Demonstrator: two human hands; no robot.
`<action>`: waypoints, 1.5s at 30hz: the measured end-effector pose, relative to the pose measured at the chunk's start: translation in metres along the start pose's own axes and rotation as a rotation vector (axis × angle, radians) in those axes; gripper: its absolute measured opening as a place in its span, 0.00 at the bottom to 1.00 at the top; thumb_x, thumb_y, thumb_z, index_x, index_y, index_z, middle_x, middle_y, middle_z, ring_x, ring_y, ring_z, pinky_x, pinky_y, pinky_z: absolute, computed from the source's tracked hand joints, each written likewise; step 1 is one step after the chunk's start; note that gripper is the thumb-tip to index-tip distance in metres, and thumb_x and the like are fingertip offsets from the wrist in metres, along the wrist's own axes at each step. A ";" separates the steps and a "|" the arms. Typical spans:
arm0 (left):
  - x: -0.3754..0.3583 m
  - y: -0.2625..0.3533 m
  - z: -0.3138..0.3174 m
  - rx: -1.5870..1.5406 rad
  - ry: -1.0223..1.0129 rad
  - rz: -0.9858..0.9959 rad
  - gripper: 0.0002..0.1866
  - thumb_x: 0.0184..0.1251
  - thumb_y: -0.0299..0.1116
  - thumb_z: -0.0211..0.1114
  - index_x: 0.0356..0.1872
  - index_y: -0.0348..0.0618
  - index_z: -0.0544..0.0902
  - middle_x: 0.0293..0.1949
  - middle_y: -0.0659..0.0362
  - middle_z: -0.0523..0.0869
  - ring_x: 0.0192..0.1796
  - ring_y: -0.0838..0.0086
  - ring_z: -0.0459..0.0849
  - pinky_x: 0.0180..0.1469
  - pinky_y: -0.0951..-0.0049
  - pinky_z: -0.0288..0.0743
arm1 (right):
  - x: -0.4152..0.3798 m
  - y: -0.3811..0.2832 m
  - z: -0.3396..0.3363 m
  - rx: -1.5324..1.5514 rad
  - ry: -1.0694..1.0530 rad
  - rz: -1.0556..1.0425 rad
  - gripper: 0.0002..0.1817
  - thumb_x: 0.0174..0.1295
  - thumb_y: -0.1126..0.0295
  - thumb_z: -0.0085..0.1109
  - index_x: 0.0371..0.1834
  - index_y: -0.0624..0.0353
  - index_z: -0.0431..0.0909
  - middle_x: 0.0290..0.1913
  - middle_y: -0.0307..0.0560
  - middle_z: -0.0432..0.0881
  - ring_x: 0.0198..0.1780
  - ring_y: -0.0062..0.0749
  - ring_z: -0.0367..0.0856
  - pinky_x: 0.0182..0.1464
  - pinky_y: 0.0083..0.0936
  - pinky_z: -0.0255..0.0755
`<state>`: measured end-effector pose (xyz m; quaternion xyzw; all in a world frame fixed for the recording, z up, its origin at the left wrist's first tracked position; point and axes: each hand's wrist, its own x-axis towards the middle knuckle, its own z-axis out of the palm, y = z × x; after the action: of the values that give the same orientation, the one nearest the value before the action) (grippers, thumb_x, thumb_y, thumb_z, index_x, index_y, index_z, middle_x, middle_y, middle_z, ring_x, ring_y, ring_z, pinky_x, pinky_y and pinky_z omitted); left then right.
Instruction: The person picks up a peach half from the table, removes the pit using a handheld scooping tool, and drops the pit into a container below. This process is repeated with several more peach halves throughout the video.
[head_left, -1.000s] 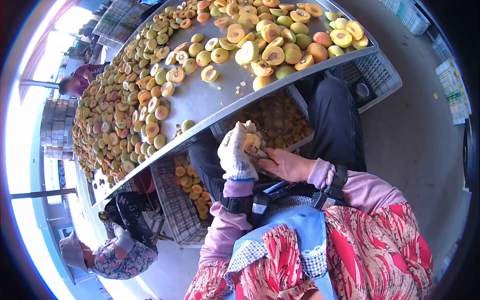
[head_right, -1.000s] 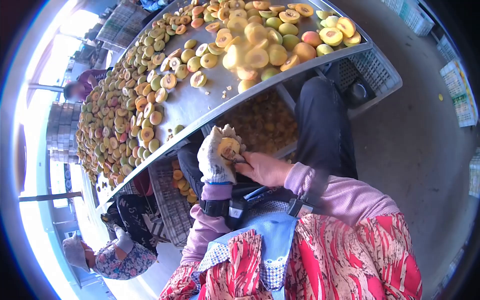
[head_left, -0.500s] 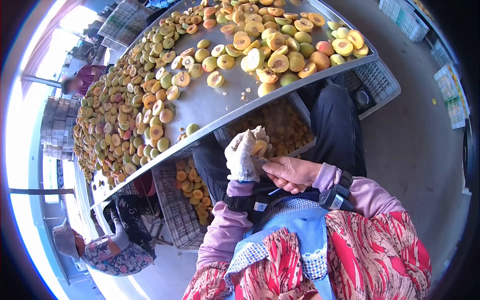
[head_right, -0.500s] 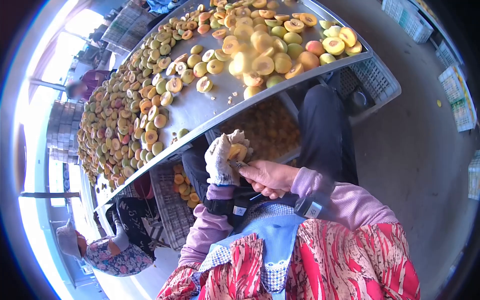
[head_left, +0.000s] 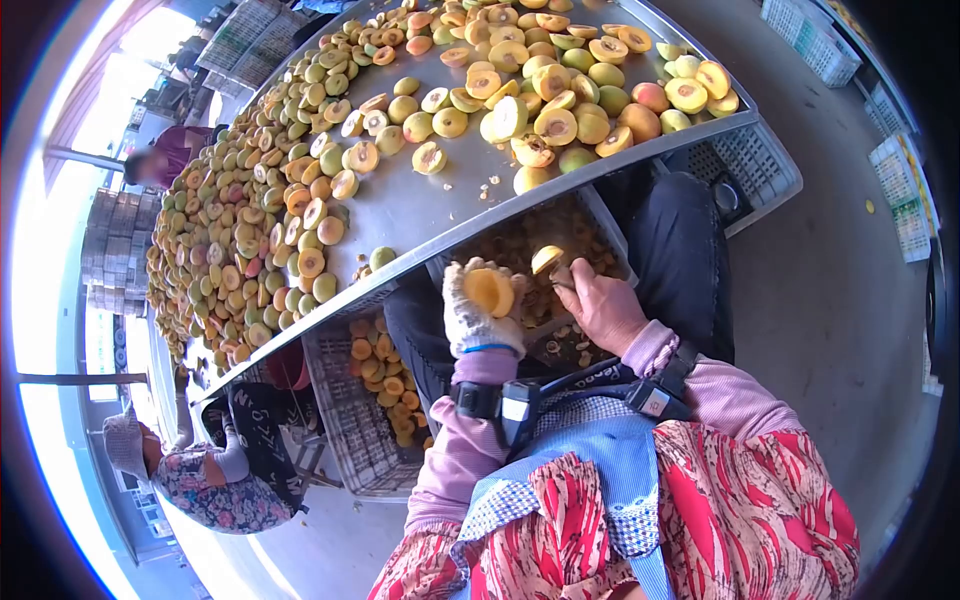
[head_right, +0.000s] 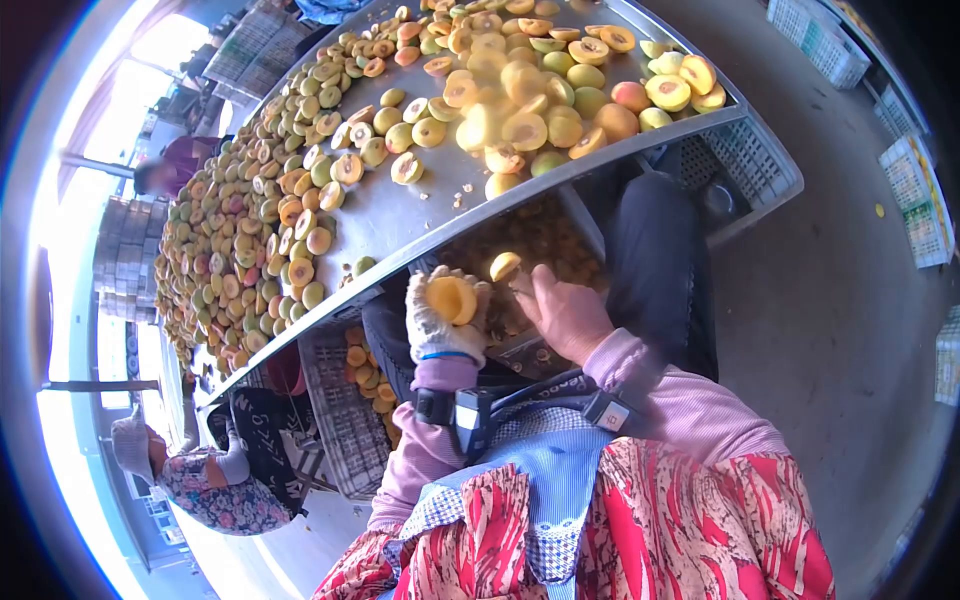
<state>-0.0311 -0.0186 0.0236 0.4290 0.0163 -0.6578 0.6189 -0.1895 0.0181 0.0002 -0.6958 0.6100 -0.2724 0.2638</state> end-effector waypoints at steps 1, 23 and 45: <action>-0.001 0.018 -0.004 0.007 -0.040 0.024 0.17 0.63 0.48 0.57 0.37 0.43 0.77 0.35 0.57 0.80 0.38 0.65 0.79 0.43 0.61 0.77 | 0.004 0.002 0.006 0.004 -0.006 -0.006 0.16 0.65 0.56 0.47 0.39 0.61 0.63 0.23 0.59 0.78 0.29 0.55 0.78 0.32 0.49 0.71; 0.181 0.092 0.103 2.056 -0.152 0.578 0.31 0.47 0.39 0.69 0.56 0.40 0.73 0.41 0.48 0.83 0.41 0.65 0.82 0.46 0.68 0.74 | 0.034 0.027 0.041 0.450 -0.320 0.251 0.14 0.62 0.60 0.50 0.39 0.60 0.70 0.28 0.54 0.78 0.30 0.47 0.78 0.35 0.40 0.72; -0.040 0.023 -0.006 1.028 -0.777 0.594 0.27 0.57 0.27 0.64 0.59 0.41 0.67 0.53 0.54 0.76 0.56 0.73 0.72 0.57 0.71 0.68 | 0.020 -0.043 -0.020 1.399 -0.496 0.425 0.13 0.63 0.63 0.51 0.27 0.60 0.71 0.15 0.38 0.71 0.10 0.17 0.65 0.09 0.15 0.59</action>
<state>-0.0142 0.0113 0.0550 0.3875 -0.6356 -0.4910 0.4524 -0.1711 0.0031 0.0462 -0.2757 0.3396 -0.3742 0.8177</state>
